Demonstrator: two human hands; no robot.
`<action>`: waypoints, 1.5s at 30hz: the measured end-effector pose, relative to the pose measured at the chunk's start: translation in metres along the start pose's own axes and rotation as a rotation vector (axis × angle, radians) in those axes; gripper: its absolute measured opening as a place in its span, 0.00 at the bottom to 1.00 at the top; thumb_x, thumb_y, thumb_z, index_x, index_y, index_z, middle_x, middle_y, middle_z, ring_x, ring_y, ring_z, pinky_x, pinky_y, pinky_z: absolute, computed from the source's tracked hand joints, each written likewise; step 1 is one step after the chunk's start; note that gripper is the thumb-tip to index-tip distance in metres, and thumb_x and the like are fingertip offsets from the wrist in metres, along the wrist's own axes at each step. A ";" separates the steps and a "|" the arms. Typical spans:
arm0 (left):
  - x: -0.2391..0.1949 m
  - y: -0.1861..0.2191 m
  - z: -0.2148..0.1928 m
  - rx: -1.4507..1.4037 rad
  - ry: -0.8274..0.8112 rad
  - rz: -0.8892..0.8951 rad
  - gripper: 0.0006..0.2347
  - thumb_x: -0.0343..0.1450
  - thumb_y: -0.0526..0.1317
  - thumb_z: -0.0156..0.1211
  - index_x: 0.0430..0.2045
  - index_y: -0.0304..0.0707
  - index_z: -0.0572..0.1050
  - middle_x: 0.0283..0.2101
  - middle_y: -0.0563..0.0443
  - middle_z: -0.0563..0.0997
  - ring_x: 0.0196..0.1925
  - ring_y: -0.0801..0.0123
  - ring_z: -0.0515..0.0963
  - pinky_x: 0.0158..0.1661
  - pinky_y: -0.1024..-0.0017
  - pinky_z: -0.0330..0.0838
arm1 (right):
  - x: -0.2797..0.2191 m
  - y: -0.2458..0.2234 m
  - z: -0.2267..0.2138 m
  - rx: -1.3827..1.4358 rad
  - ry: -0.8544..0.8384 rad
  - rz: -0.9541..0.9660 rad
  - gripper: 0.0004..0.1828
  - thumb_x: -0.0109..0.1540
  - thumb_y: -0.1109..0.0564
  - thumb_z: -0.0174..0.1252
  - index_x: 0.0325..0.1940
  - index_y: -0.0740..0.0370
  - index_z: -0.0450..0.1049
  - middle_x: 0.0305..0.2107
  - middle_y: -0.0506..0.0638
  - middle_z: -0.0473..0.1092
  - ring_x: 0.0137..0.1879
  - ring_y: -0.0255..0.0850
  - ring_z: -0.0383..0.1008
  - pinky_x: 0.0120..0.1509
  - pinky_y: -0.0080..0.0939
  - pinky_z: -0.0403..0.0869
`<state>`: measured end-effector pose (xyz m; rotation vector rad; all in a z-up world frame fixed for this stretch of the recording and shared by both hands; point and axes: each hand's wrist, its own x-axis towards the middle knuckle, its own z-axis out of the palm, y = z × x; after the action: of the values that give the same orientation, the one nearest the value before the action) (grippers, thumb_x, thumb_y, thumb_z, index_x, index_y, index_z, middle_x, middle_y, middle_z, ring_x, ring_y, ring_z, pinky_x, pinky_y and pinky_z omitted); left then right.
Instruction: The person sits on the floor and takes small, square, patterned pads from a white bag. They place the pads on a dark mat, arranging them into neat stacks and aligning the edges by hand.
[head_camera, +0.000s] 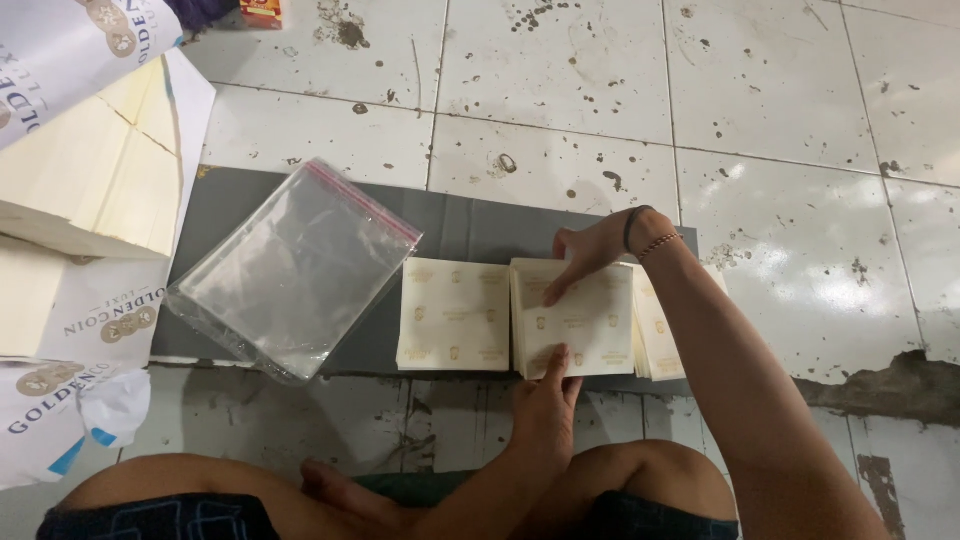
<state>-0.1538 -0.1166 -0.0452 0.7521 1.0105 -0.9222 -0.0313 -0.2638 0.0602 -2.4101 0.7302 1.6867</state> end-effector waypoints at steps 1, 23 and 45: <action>0.001 0.000 0.000 0.000 0.001 -0.001 0.21 0.66 0.38 0.68 0.50 0.28 0.69 0.63 0.43 0.72 0.68 0.53 0.72 0.69 0.69 0.66 | 0.001 0.000 0.000 0.000 -0.002 0.000 0.53 0.44 0.22 0.59 0.69 0.37 0.55 0.61 0.47 0.64 0.63 0.45 0.64 0.60 0.49 0.67; 0.034 -0.009 -0.007 0.133 -0.220 0.174 0.18 0.68 0.39 0.67 0.39 0.35 0.61 0.47 0.46 0.73 0.62 0.63 0.78 0.72 0.68 0.62 | 0.013 0.039 0.012 0.461 0.134 -0.383 0.36 0.46 0.44 0.69 0.57 0.51 0.71 0.46 0.43 0.76 0.49 0.37 0.75 0.53 0.36 0.70; 0.014 0.185 0.062 1.410 -0.669 1.403 0.55 0.60 0.41 0.81 0.73 0.37 0.36 0.69 0.15 0.52 0.72 0.21 0.52 0.68 0.31 0.45 | 0.005 0.045 0.017 0.101 1.176 -0.577 0.54 0.45 0.22 0.71 0.62 0.57 0.66 0.48 0.56 0.73 0.59 0.55 0.74 0.75 0.73 0.43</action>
<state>0.0382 -0.0955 -0.0175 1.7524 -0.9775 -0.3692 -0.0646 -0.2984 0.0574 -2.9418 0.0996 -0.0597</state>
